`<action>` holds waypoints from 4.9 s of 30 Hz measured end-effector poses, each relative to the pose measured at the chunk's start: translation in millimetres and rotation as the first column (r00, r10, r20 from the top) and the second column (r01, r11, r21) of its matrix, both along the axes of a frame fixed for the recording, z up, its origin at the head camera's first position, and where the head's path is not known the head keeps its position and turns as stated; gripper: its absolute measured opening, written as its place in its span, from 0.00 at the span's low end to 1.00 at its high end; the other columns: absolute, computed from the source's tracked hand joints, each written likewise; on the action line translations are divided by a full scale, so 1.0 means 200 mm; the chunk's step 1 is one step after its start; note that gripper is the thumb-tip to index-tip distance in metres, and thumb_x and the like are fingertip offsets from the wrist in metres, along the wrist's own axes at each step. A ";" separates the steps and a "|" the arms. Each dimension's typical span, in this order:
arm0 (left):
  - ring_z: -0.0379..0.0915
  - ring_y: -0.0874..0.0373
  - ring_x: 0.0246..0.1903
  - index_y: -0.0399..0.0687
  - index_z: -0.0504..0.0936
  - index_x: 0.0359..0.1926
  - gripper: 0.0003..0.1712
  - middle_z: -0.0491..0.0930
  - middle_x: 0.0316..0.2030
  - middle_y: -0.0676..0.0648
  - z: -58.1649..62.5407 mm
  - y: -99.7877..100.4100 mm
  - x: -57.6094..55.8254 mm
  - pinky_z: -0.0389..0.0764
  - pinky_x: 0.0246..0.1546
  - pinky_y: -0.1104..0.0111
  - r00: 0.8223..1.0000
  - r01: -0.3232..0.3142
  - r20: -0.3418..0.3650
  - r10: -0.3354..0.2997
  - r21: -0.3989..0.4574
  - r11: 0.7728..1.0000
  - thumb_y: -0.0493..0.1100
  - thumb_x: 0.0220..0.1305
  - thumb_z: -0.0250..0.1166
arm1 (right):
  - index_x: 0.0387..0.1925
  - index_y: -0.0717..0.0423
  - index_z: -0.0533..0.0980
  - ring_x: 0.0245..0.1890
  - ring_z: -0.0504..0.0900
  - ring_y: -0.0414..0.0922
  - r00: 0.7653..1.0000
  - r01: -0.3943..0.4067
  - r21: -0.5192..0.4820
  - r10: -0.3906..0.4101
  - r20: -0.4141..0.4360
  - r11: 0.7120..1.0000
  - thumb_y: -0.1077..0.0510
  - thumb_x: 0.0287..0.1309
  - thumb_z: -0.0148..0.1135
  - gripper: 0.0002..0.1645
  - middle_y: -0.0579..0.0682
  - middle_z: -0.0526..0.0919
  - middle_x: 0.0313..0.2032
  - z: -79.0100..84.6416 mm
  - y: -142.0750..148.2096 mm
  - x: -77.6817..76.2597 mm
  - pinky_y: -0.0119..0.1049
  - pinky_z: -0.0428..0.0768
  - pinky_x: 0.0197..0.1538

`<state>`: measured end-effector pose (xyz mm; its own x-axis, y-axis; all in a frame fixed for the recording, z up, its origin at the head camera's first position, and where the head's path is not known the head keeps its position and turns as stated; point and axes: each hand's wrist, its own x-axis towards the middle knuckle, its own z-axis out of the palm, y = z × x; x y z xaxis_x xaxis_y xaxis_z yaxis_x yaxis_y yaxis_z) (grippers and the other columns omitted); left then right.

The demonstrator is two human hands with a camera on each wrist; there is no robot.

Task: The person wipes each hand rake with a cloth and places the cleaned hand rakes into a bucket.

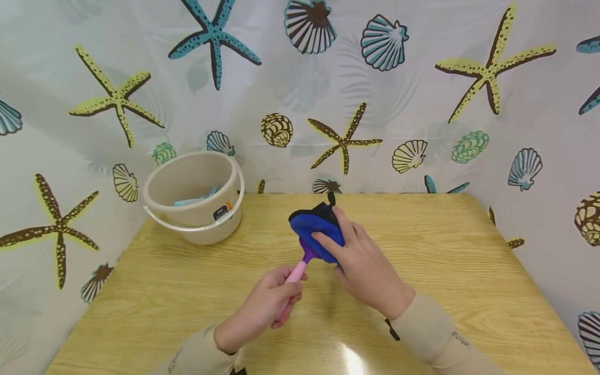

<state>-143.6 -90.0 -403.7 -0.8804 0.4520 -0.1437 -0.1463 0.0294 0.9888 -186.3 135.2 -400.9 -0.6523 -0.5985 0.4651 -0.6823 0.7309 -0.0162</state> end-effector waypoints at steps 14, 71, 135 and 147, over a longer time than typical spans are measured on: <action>0.57 0.61 0.06 0.38 0.73 0.43 0.10 0.65 0.11 0.52 -0.07 0.02 -0.04 0.59 0.04 0.74 0.996 -0.062 -0.067 0.057 -0.071 0.996 0.37 0.63 0.52 | 0.56 0.49 0.77 0.47 0.72 0.59 0.999 -0.025 0.060 0.028 -0.047 0.998 0.66 0.45 0.67 0.32 0.65 0.72 0.52 0.02 -0.11 0.07 0.56 0.80 0.45; 0.58 0.62 0.07 0.42 0.75 0.46 0.10 0.68 0.18 0.49 -0.01 0.02 0.03 0.60 0.04 0.76 0.988 -0.054 -0.147 0.036 -0.115 0.992 0.39 0.66 0.54 | 0.49 0.56 0.79 0.29 0.72 0.59 0.909 0.147 0.017 -0.128 -0.396 0.989 0.64 0.51 0.59 0.20 0.68 0.74 0.47 0.04 -0.09 -0.02 0.49 0.82 0.27; 0.57 0.61 0.04 0.44 0.73 0.47 0.11 0.63 0.14 0.53 -0.05 0.04 0.03 0.61 0.04 0.74 0.975 -0.048 -0.222 0.015 -0.146 0.988 0.35 0.65 0.51 | 0.49 0.52 0.76 0.47 0.75 0.53 0.992 -0.096 -0.219 0.074 -0.106 0.971 0.58 0.40 0.74 0.29 0.59 0.77 0.51 0.03 -0.08 0.04 0.54 0.80 0.45; 0.58 0.62 0.06 0.42 0.74 0.44 0.08 0.65 0.13 0.52 -0.08 0.07 0.05 0.60 0.05 0.74 0.988 -0.016 -0.151 -0.014 -0.195 0.981 0.38 0.66 0.52 | 0.50 0.56 0.75 0.31 0.76 0.54 0.968 0.048 -0.073 -0.064 -0.241 0.996 0.66 0.41 0.67 0.28 0.59 0.78 0.34 -0.02 -0.03 -0.08 0.49 0.82 0.33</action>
<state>-134.2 -76.5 -419.2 -0.8990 0.4277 -0.0944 0.0042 0.2241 0.9746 -202.5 128.3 -405.4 -0.5466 -0.5266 0.6512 -0.6298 0.7710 0.0948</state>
